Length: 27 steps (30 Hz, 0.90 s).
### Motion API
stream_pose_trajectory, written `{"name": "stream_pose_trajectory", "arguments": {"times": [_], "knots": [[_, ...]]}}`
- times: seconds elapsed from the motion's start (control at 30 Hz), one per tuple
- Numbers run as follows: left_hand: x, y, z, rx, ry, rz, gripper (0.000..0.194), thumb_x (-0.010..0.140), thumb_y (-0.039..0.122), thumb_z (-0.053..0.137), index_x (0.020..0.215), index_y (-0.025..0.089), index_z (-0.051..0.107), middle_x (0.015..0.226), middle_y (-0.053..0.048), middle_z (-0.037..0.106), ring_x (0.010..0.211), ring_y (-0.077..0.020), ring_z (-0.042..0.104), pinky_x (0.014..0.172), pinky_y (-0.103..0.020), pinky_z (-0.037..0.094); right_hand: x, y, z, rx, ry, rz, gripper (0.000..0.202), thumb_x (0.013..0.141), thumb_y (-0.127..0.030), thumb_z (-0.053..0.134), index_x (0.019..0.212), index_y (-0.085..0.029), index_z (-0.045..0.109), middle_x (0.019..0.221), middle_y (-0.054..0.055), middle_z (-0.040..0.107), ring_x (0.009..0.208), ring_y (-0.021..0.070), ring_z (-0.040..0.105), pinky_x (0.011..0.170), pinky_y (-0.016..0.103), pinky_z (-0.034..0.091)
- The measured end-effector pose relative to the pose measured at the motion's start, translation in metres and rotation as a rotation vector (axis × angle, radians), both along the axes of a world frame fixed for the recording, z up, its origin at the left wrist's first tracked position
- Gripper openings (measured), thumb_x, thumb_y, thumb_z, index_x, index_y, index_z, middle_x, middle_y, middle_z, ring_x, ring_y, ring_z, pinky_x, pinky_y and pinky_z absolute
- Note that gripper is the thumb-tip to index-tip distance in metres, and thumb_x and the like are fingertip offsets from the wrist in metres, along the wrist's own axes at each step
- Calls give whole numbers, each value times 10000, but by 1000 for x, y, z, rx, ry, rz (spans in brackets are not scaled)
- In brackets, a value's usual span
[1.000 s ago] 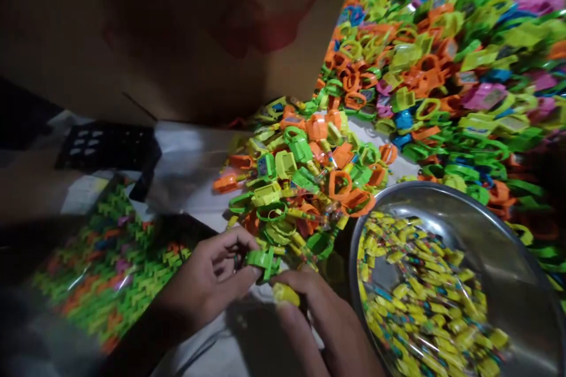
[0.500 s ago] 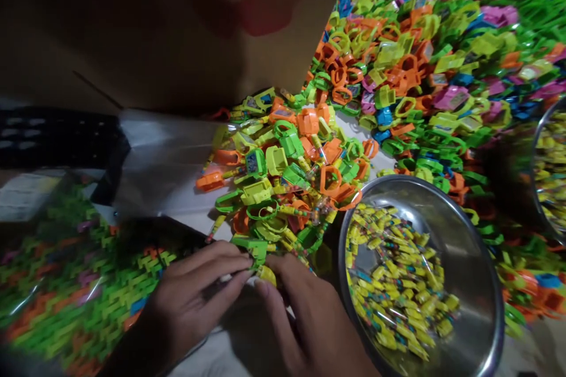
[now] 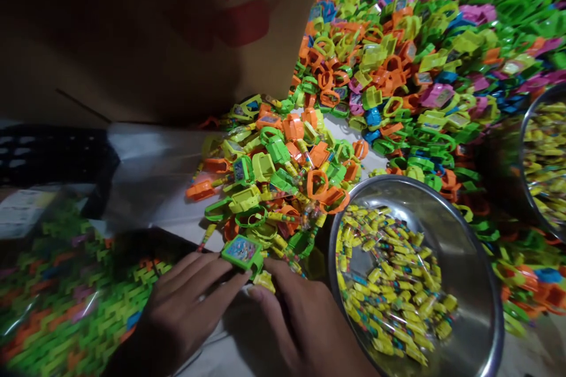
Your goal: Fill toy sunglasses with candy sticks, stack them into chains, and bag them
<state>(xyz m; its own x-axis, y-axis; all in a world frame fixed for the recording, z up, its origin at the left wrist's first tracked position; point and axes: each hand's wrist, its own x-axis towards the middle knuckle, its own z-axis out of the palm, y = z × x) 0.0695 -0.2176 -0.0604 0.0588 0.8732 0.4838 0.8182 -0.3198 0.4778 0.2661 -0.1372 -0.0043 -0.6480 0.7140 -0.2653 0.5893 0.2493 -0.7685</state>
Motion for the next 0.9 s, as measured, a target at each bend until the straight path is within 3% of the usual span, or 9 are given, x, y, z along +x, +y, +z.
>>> {"name": "stream_pose_trajectory", "arguments": {"times": [0.23, 0.47, 0.57, 0.67, 0.73, 0.9], "knots": [[1, 1, 3, 46, 11, -2, 269, 1109, 112, 477, 1106, 170, 739, 917, -51, 805, 799, -210, 715, 683, -369, 475, 0, 1, 2, 141, 6, -5, 389, 1173, -425, 403, 1349, -311, 731, 978, 22, 861, 757, 200, 819, 667, 271, 654], [5, 5, 2, 114, 47, -32, 257, 1106, 96, 510, 1164, 125, 759, 949, -41, 828, 842, -198, 728, 776, -377, 514, 4, 6, -7, 57, 123, -60, 411, 1161, -452, 439, 1010, -265, 773, 774, -2, 777, 667, 159, 743, 648, 227, 603], [4, 11, 2, 122, 52, -56, 300, 1113, 89, 477, 1198, 108, 764, 1017, -53, 828, 894, -200, 723, 812, -377, 515, 6, 8, -8, 0, 141, -72, 373, 1155, -447, 467, 1071, -265, 781, 860, 6, 809, 730, 160, 775, 683, 220, 620], [2, 23, 2, 114, -6, -112, 311, 1073, 44, 509, 1286, 63, 735, 1090, -86, 813, 895, -203, 702, 800, -377, 513, 22, 16, -7, 122, 81, -220, 389, 1133, -520, 504, 1293, -285, 769, 1154, 55, 846, 966, 218, 822, 827, 281, 673], [2, 33, 1, 100, -24, -110, 337, 1021, 11, 591, 1338, 43, 702, 1124, -104, 804, 916, -215, 703, 799, -384, 518, 38, 25, -7, 254, 16, -341, 432, 1111, -575, 525, 1314, -291, 778, 1257, 65, 831, 1078, 250, 817, 886, 314, 682], [6, 64, -3, 149, 42, -33, 298, 979, 39, 709, 1276, 51, 715, 1095, -102, 817, 922, -232, 739, 762, -387, 534, 77, 47, -10, 414, -70, -410, 472, 1100, -625, 507, 1187, -291, 829, 1085, 41, 868, 868, 218, 845, 818, 282, 694]]}}
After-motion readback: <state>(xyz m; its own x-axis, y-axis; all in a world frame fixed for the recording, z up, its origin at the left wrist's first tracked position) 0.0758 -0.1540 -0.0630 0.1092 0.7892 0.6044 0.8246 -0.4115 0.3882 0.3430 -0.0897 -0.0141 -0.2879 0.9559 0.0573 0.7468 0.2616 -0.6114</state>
